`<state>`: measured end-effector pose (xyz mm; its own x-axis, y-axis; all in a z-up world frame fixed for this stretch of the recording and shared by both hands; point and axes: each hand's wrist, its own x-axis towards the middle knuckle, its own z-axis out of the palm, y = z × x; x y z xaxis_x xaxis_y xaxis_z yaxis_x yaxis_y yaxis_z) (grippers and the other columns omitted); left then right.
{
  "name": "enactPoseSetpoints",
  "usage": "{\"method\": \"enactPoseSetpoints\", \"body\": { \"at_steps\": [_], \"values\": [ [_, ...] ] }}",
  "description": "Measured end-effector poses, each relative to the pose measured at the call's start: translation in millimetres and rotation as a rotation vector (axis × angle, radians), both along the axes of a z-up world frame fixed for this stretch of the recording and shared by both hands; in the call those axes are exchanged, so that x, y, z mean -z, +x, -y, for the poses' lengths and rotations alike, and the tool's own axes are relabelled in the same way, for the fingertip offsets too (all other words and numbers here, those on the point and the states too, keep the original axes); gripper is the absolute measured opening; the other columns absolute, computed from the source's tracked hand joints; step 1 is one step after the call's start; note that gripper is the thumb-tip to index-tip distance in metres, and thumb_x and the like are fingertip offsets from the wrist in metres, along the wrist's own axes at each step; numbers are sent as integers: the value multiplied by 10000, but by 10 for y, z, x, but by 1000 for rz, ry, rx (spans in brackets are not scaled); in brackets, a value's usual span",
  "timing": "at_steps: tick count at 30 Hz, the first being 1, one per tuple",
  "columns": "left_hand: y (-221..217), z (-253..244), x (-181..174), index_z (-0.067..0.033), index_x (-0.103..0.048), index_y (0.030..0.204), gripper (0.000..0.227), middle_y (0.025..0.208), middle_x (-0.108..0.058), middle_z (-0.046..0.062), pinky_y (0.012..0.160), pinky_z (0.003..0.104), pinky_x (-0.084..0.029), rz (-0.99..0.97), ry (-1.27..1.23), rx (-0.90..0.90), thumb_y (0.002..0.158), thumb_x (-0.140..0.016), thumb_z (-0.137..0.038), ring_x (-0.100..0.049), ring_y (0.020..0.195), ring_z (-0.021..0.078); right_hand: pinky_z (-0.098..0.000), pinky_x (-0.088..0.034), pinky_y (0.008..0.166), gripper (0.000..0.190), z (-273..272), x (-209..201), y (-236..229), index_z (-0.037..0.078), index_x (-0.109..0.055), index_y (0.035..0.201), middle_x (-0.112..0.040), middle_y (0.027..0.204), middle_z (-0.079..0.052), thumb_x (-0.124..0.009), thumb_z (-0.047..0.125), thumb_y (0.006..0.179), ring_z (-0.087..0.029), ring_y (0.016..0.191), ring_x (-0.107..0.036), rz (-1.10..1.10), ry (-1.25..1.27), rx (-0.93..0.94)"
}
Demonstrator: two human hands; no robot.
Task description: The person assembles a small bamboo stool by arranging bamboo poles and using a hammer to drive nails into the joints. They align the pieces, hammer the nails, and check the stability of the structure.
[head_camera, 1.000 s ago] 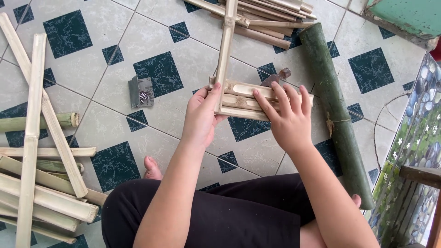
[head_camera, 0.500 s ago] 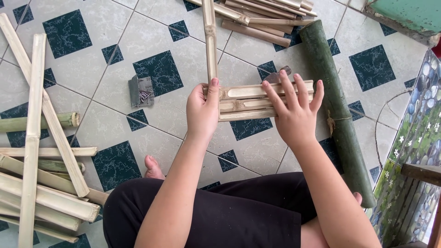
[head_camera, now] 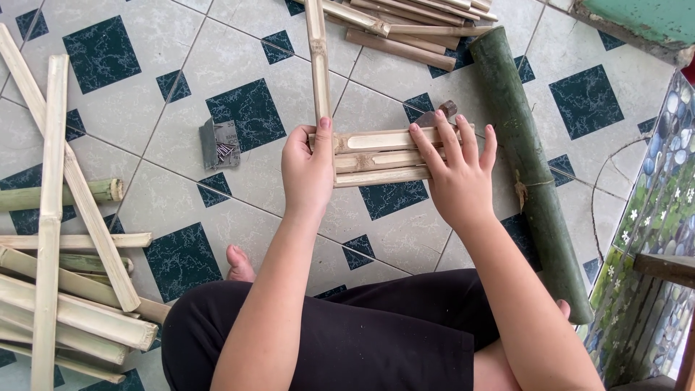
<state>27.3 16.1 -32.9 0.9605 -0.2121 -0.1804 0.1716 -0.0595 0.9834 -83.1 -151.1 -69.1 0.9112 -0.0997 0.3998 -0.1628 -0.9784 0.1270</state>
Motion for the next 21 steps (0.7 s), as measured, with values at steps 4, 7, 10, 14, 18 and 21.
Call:
{"method": "enactPoseSetpoints", "body": {
  "at_steps": [4, 7, 10, 14, 18, 21],
  "values": [
    [6, 2, -28, -57, -527, 768, 319, 597, -503, 0, 541, 188, -389, 93, 18, -22, 885, -511, -354, -445, 599, 44, -556, -188, 1000, 763, -15, -1, 18, 225, -397, 1363, -408, 1358, -108, -753, 164, 690, -313, 1223, -380, -34, 21, 56],
    [38, -23, -101, -48, -519, 782, 325, 606, -502, 35, 546, 234, -415, 222, 16, -103, 895, -505, -352, -455, 607, 84, -438, -269, 1028, 696, 12, 60, 43, 40, -345, 1350, -430, 1306, -198, -711, 182, 776, -313, 1211, -413, 5, 115, 216],
    [85, -84, -214, -75, -481, 781, 276, 627, -465, 15, 572, 222, -396, 375, 35, -249, 918, -482, -315, -448, 642, 73, -441, -274, 1024, 718, 5, 6, 37, -31, -321, 1341, -391, 1319, -246, -672, 276, 796, -357, 1228, -377, -127, 264, 343],
    [223, -184, -259, -84, -472, 810, 293, 739, -462, 25, 688, 246, -376, 333, -90, -483, 903, -469, -362, -429, 745, 78, -430, -277, 1022, 661, -17, 68, 47, 25, -357, 1343, -402, 1323, -204, -635, 313, 816, -330, 1238, -376, -232, 211, 340],
    [382, -384, -316, -86, -519, 854, 376, 810, -528, 44, 757, 296, -452, 120, -292, -660, 826, -525, -461, -491, 786, 103, -431, -285, 1019, 575, -33, 186, 166, 76, -391, 1331, -420, 1307, -155, -617, 269, 839, -309, 1235, -381, -194, 196, 217],
    [444, -448, -259, -82, -518, 854, 365, 806, -517, 45, 757, 298, -443, 116, -336, -691, 829, -533, -445, -496, 799, 107, -463, -273, 1003, 452, 84, 242, 473, 69, -473, 1282, -460, 1274, -159, -593, 169, 858, -328, 1216, -393, -127, 290, 126]
  ]
}}
